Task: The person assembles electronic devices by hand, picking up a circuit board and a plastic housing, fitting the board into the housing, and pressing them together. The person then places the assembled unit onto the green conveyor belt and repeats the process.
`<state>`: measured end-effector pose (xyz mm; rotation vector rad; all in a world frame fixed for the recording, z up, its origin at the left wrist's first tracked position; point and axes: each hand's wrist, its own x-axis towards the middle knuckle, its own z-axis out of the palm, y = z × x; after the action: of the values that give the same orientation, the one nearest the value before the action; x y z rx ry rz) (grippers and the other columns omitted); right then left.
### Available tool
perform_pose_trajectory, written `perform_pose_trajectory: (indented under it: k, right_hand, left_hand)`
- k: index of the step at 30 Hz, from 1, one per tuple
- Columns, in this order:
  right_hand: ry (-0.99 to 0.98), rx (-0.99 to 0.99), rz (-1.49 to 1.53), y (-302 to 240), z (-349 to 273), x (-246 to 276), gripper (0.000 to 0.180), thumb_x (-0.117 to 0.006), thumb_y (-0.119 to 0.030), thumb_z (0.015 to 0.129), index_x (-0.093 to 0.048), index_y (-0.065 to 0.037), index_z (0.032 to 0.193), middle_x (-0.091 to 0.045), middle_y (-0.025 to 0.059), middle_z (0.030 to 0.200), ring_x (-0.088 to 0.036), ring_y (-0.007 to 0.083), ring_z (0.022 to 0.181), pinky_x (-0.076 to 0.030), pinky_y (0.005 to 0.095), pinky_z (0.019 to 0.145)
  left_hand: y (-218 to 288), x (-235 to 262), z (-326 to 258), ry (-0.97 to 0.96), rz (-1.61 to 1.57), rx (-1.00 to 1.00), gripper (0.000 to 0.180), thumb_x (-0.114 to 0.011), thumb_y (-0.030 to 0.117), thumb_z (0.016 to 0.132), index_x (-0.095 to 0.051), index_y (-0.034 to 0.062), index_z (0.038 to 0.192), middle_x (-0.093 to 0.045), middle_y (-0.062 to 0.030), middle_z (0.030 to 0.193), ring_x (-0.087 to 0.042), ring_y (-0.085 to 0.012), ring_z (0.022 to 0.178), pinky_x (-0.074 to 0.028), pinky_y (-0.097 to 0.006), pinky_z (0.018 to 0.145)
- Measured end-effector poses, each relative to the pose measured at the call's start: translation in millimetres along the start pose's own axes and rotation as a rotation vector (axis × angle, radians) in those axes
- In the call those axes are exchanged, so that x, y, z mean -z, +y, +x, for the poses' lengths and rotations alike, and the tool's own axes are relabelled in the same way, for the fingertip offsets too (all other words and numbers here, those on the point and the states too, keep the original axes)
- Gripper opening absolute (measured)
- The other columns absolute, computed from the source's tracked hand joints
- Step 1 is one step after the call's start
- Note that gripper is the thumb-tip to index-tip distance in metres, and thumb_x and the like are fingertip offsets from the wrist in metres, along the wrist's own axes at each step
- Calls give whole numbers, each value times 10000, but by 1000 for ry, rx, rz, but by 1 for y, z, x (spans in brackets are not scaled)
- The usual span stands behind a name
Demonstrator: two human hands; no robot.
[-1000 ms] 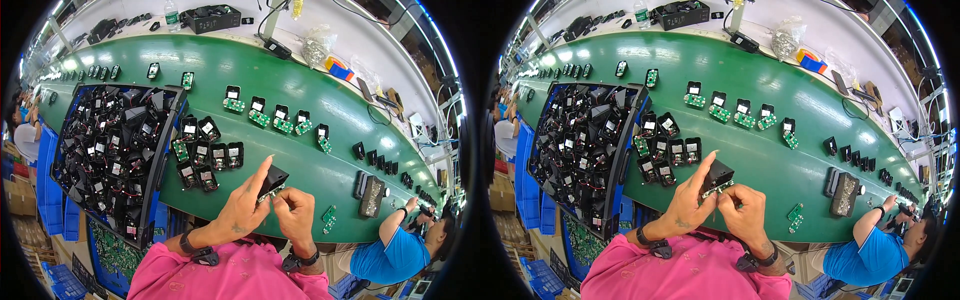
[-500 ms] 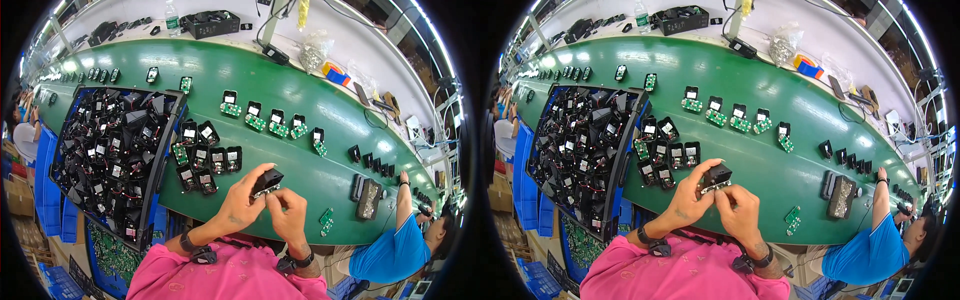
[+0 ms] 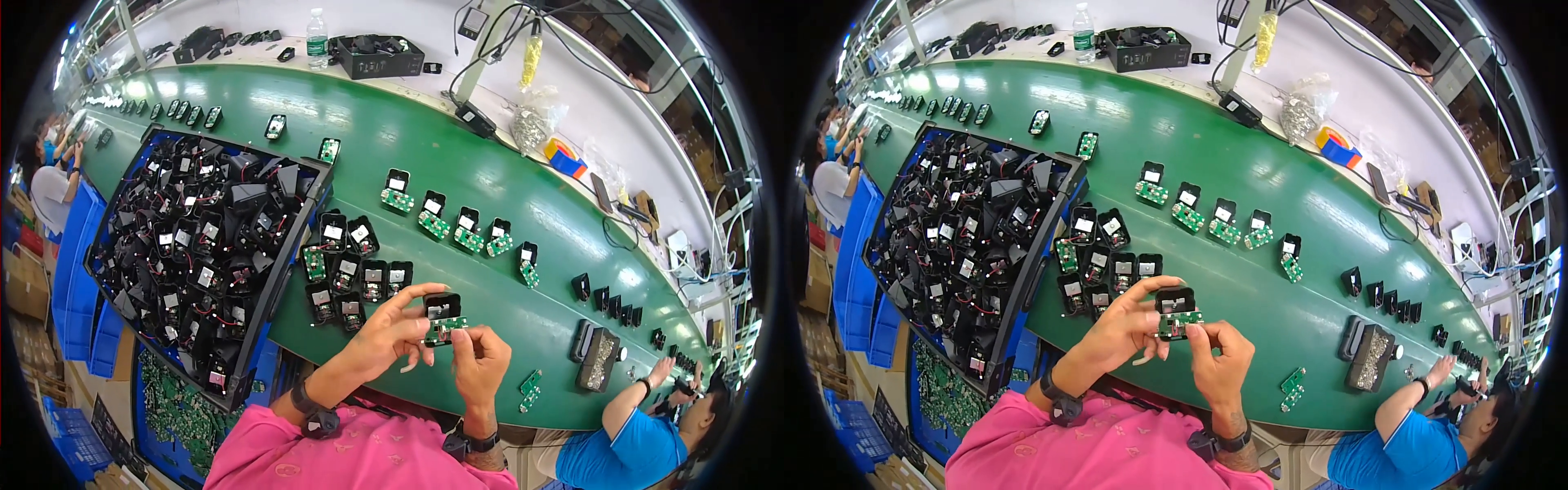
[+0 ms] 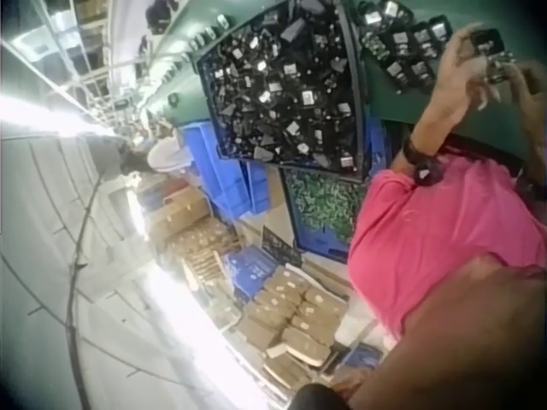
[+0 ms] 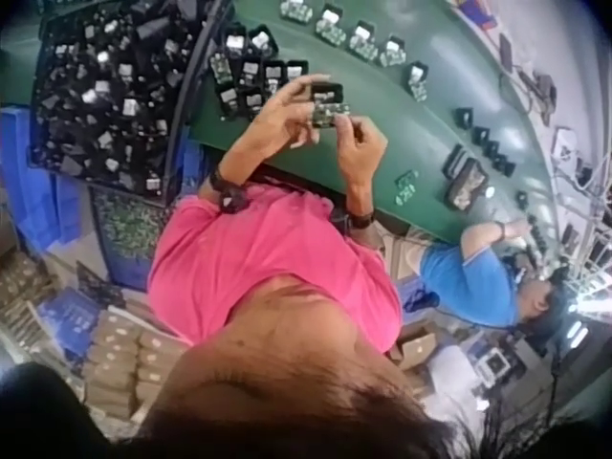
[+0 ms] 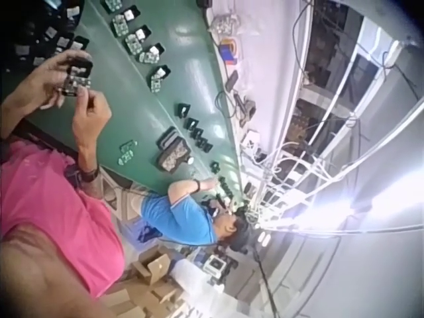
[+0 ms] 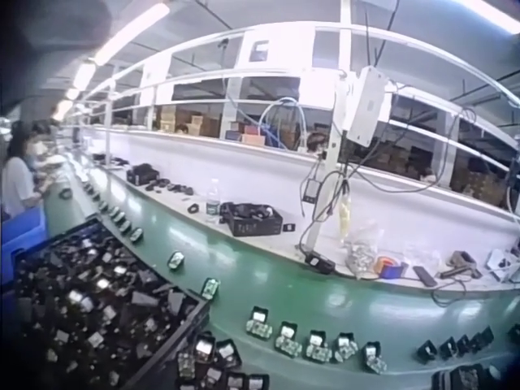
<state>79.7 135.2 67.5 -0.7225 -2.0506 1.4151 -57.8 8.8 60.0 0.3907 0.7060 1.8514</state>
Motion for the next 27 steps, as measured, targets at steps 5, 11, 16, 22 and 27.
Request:
perform_pose_trajectory:
  k: [5, 11, 16, 22, 27]
  right_hand:
    - [-71, 51, -18, -10, 5, 1, 208, -727, -108, 894, -609, 35, 799, -591, 71, 653, -541, 101, 580, -422, 259, 529]
    - [33, 187, -34, -13, 3, -8, 163, -723, -75, 882, -618, 28, 813, -608, 83, 695, -575, 129, 606, -451, 273, 555]
    - [-139, 178, -63, -4, 11, -9, 99, -682, -26, 897, -651, 30, 820, -637, 87, 742, -624, 143, 620, -475, 281, 554]
    - [3, 102, -41, 4, 14, 9, 226, -611, -80, 961, -598, 23, 761, -627, 43, 688, -554, 88, 538, -425, 236, 478]
    - [-202, -104, 101, -21, 23, 39, 261, -604, -92, 960, -555, 2, 721, -582, 34, 602, -541, 92, 503, -400, 258, 466]
  left_hand:
    - [2, 9, 0, 1, -75, 36, 461, -528, 250, 1022, -424, 61, 1430, -673, -155, 1092, -697, -196, 672, -542, -253, 452]
    - [3, 3, 6, 126, 403, -147, 470, -562, 196, 1009, -426, 45, 1433, -640, -143, 1185, -699, -167, 713, -568, -247, 553]
    - [-9, 1, 11, 118, 452, -181, 439, -509, 183, 1036, -413, 51, 1443, -635, -107, 1120, -664, -139, 699, -560, -237, 592]
    - [-14, 0, 21, 112, 394, -123, 405, -423, 194, 1068, -403, 52, 1447, -628, -98, 1094, -664, -146, 695, -527, -234, 558]
    - [-10, -7, 22, -45, 589, -78, 448, -486, 89, 1010, -419, 53, 1451, -620, -91, 1211, -661, -118, 778, -485, -225, 544]
